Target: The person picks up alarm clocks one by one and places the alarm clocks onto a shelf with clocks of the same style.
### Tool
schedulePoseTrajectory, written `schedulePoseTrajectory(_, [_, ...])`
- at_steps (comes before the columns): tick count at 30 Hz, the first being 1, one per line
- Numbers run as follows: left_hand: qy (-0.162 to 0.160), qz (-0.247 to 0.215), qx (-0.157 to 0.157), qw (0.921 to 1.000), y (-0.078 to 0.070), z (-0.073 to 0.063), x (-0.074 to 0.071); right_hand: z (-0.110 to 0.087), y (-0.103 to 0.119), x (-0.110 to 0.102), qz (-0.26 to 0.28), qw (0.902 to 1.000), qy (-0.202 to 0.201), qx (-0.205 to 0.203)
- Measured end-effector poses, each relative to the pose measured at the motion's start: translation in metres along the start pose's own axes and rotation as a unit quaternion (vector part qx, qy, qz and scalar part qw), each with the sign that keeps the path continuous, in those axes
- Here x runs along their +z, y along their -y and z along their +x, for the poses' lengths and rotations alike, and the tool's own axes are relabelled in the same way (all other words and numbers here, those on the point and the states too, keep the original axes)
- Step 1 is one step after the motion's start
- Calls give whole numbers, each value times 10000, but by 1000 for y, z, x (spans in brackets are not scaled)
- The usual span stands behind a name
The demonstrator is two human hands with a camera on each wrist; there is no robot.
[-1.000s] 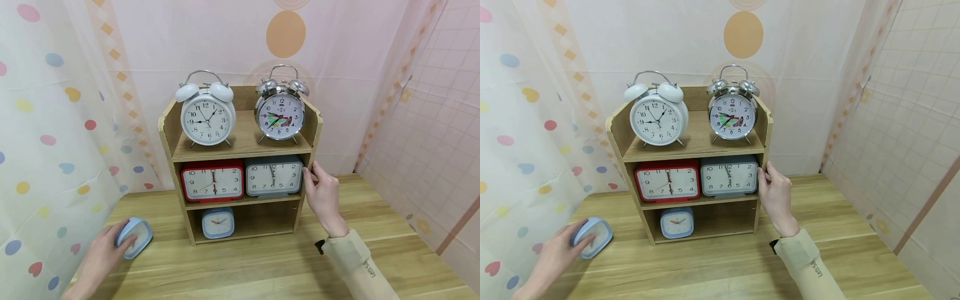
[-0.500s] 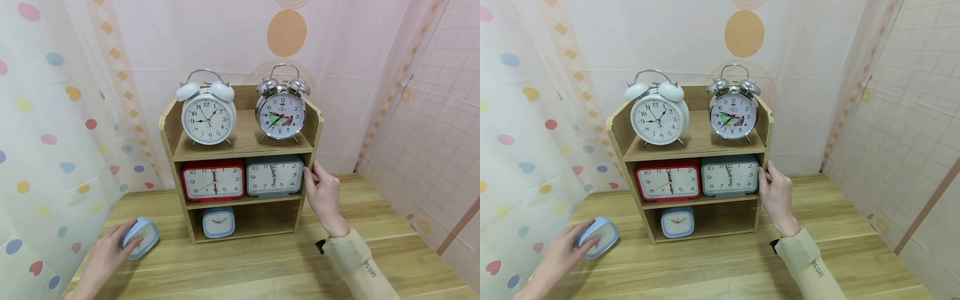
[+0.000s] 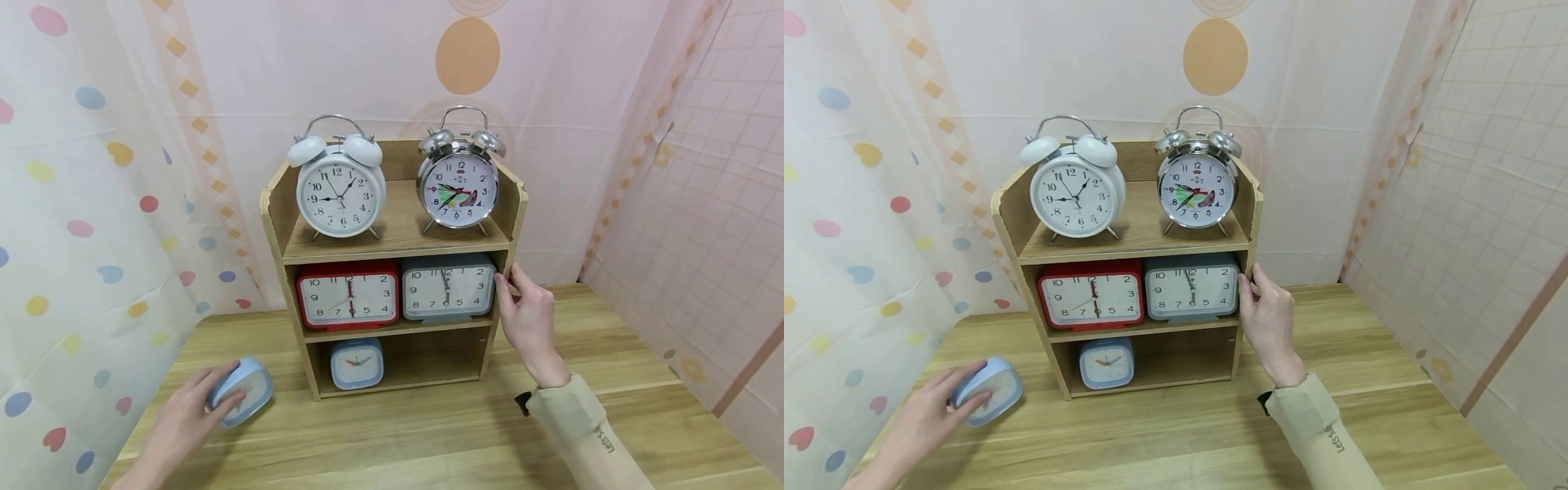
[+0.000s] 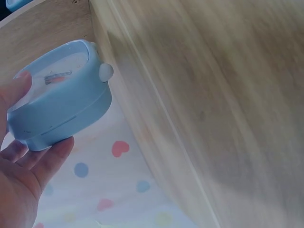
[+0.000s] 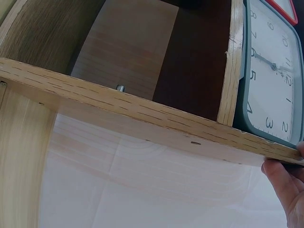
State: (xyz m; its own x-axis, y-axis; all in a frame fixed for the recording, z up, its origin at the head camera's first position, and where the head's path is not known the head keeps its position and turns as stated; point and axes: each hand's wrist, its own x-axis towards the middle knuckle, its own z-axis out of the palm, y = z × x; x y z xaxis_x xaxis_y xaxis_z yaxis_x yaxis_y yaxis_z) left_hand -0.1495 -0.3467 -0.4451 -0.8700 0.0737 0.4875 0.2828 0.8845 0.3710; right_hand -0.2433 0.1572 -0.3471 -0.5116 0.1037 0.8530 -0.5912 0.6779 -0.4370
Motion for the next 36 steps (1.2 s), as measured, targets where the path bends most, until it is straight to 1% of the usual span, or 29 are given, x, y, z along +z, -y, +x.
schedulePoseTrajectory(3, [14,38,110,9999,-1,0,0,0,0,0,22,10000,-4,-13])
schedulePoseTrajectory(9, [-12,205,582,9981,-5,-1,2,1,0,0,-5,10000,-42,-86])
schedulePoseTrajectory(11, [24,170,661,9977,-7,-1,2,1,0,0,-28,9999,-28,-95])
schedulePoseTrajectory(17, [77,112,700,9975,-13,-3,4,0,0,1,-30,9999,14,-115])
schedulePoseTrajectory(25, [176,-4,943,9954,-25,-4,3,0,-1,0,-17,9999,-32,-120])
schedulePoseTrajectory(36, [419,-59,1016,9939,-41,-4,6,-1,0,0,-81,9999,-24,-116])
